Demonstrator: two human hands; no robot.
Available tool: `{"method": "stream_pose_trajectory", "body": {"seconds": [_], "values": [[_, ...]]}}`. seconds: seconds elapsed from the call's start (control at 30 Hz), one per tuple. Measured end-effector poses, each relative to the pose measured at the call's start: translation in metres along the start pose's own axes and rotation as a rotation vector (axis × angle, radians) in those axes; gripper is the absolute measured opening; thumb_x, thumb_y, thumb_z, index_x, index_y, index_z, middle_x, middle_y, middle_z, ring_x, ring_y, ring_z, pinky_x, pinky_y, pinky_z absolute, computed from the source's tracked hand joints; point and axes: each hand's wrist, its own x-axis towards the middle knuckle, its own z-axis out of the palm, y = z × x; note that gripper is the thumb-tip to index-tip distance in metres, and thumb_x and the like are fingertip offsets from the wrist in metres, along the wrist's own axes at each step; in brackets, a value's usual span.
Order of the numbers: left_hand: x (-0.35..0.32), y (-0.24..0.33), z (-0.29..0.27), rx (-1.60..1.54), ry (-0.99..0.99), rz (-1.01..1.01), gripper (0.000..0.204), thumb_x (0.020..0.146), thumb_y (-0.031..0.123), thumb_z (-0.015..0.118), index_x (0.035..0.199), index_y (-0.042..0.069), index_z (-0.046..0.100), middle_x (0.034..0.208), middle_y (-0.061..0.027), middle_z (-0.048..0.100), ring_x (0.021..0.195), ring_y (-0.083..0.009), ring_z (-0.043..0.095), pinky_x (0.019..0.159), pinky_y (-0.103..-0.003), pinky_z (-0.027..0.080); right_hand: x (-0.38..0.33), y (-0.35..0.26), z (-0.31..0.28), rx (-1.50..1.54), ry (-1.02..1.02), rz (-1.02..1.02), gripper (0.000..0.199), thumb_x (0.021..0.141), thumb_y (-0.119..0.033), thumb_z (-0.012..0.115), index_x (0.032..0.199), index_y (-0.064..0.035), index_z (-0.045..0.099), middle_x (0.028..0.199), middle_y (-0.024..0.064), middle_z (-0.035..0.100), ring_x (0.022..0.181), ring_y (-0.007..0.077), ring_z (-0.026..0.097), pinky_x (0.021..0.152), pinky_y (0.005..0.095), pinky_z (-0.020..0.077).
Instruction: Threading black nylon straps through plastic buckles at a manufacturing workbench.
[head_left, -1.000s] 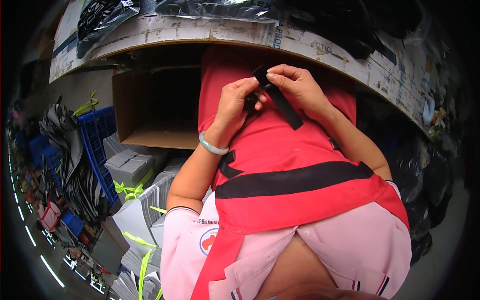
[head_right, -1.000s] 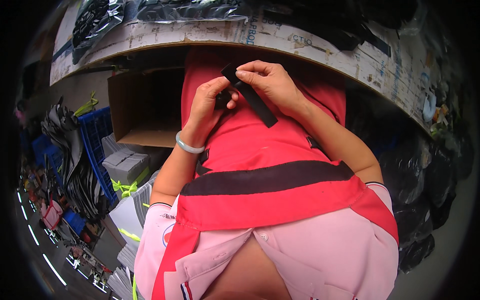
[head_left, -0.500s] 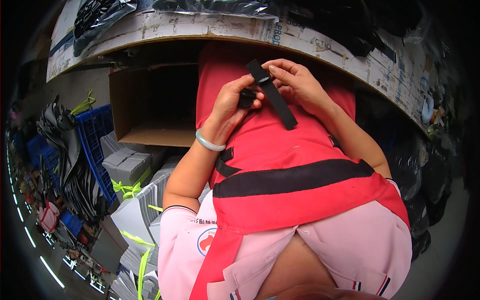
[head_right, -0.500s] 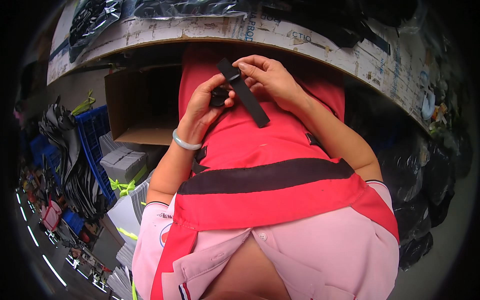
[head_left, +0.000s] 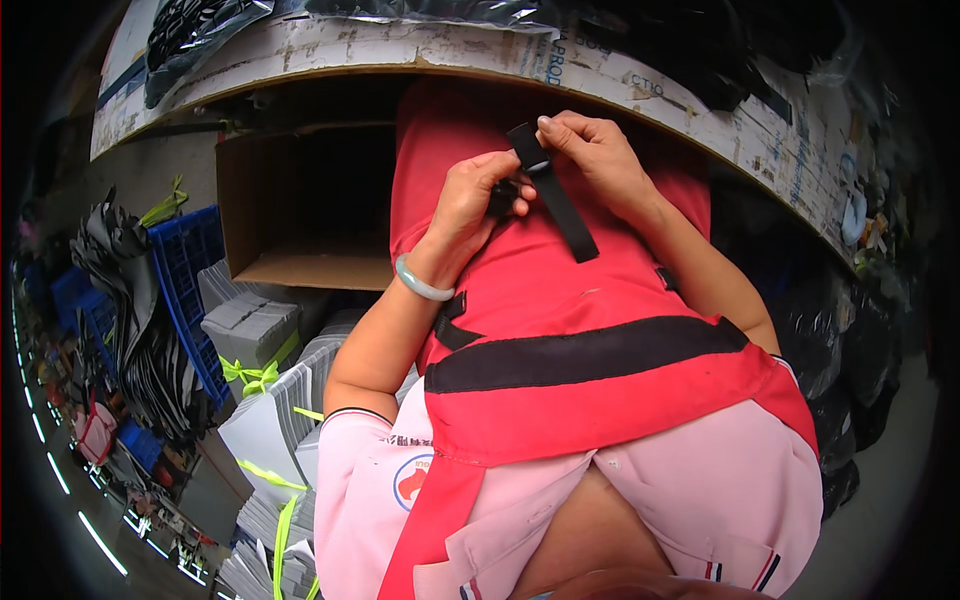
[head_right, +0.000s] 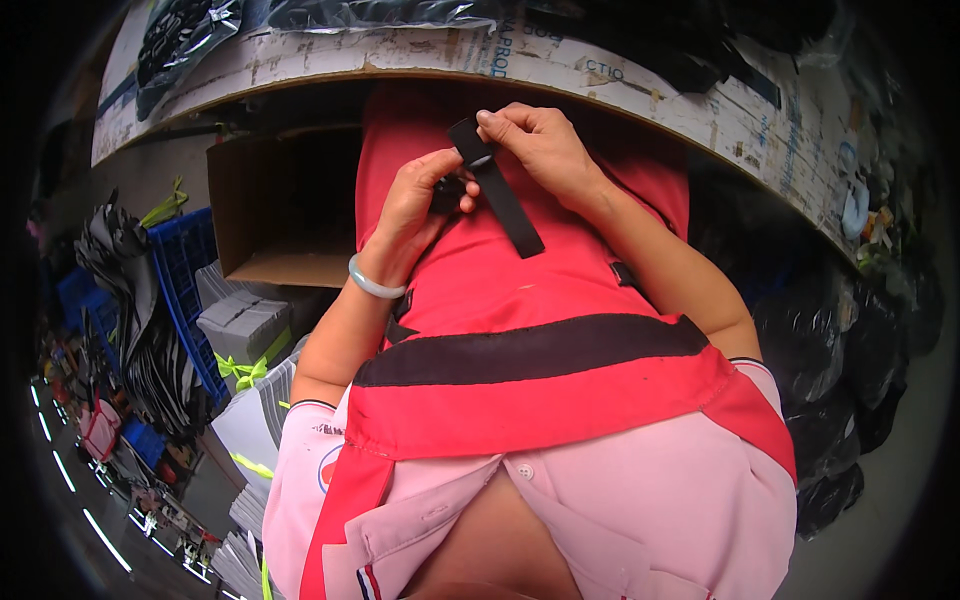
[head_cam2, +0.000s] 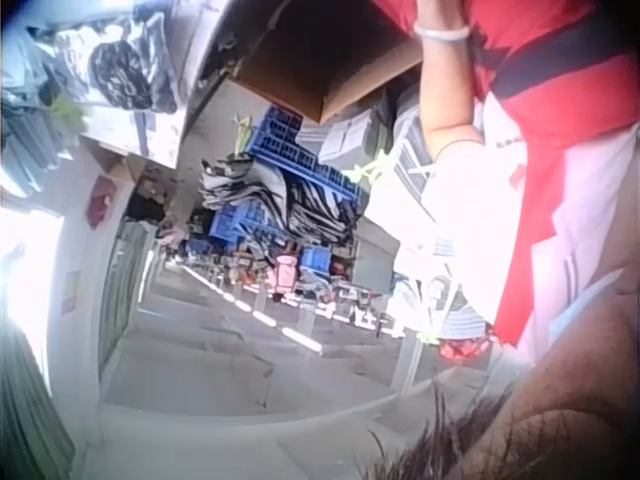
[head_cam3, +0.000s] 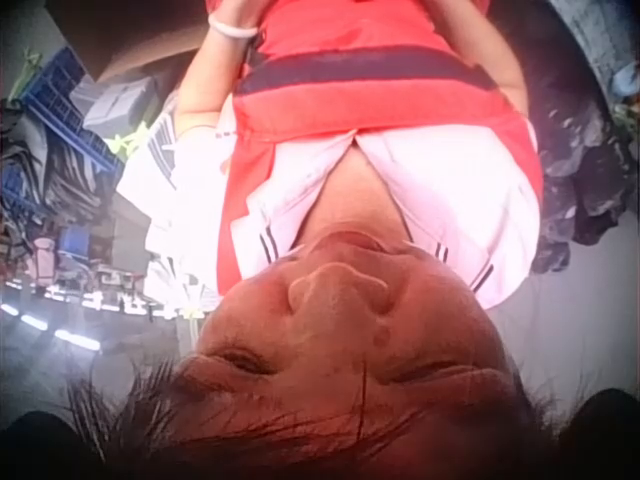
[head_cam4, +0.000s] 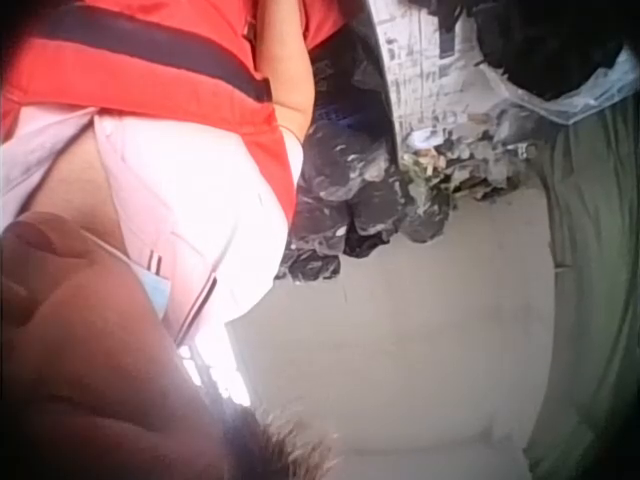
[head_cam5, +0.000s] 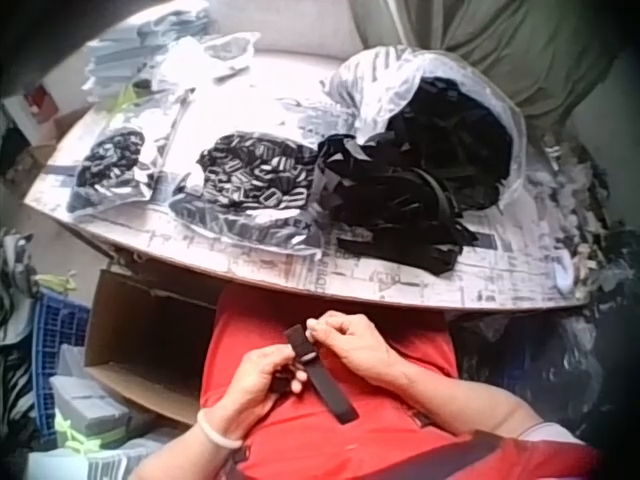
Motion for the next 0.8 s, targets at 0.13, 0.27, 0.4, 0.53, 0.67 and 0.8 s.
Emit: {"method": "stream_pose_trajectory", "body": {"seconds": [0.13,0.27,0.4,0.53,0.67,0.8], "values": [[0.0,-0.001,0.001,-0.008,0.004,0.011,0.021,0.096,0.017,0.059,0.095,-0.003,0.065,0.075,-0.0123,0.067,0.055,-0.0165,0.062,0.053,-0.025,0.051,-0.005,-0.002,-0.001,-0.161,0.019,-0.171,0.025,0.09,-0.023,0.071,0.096,0.0006,0.07,0.099,0.0039,0.061,0.088,0.0092,0.059,0.077,0.0225,0.0466],[-0.007,0.002,0.017,0.15,0.049,0.141,0.023,0.095,0.019,0.063,0.094,-0.004,0.067,0.077,-0.0116,0.068,0.057,-0.0149,0.063,0.051,-0.024,0.05,-0.016,-0.023,0.011,-0.099,0.128,-0.516,0.022,0.09,-0.021,0.071,0.095,-0.0002,0.07,0.093,0.0022,0.062,0.076,0.0064,0.057,0.067,0.0212,0.0465],[-0.01,0.005,0.021,0.162,0.146,0.241,0.024,0.093,0.015,0.067,0.104,-0.006,0.068,0.082,-0.01,0.069,0.056,-0.0131,0.063,0.049,-0.021,0.05,-0.026,-0.043,0.008,-0.117,0.001,-0.082,0.021,0.094,-0.022,0.066,0.09,-0.002,0.07,0.068,-0.0035,0.059,0.056,0.0039,0.05,0.052,0.0214,0.0417],[-0.01,0.003,0.017,0.173,0.172,0.29,0.024,0.092,0.013,0.068,0.106,-0.006,0.068,0.084,-0.0097,0.07,0.056,-0.0115,0.062,0.049,-0.02,0.049,-0.032,-0.033,0.003,-0.235,-0.074,0.137,0.023,0.09,-0.023,0.068,0.08,-0.0025,0.068,0.063,-0.0036,0.055,0.058,0.003,0.046,0.051,0.0217,0.0368],[-0.009,0.0,0.018,0.215,0.181,0.383,0.021,0.091,0.012,0.069,0.104,-0.004,0.069,0.084,-0.0072,0.07,0.056,-0.0094,0.06,0.049,-0.02,0.049,-0.031,-0.026,0.005,-0.219,-0.062,0.186,0.023,0.089,-0.022,0.067,0.077,-0.0029,0.067,0.061,-0.0034,0.054,0.055,0.0032,0.044,0.049,0.0227,0.0356],[-0.008,-0.002,0.017,0.355,0.204,0.495,0.018,0.089,0.008,0.07,0.105,-0.002,0.071,0.085,-0.0048,0.069,0.057,-0.0081,0.059,0.05,-0.019,0.048,-0.027,-0.024,0.007,-0.136,-0.011,0.205,0.025,0.091,-0.027,0.068,0.079,-0.0054,0.064,0.061,-0.0054,0.052,0.049,0.0019,0.042,0.044,0.0199,0.0311]]}}
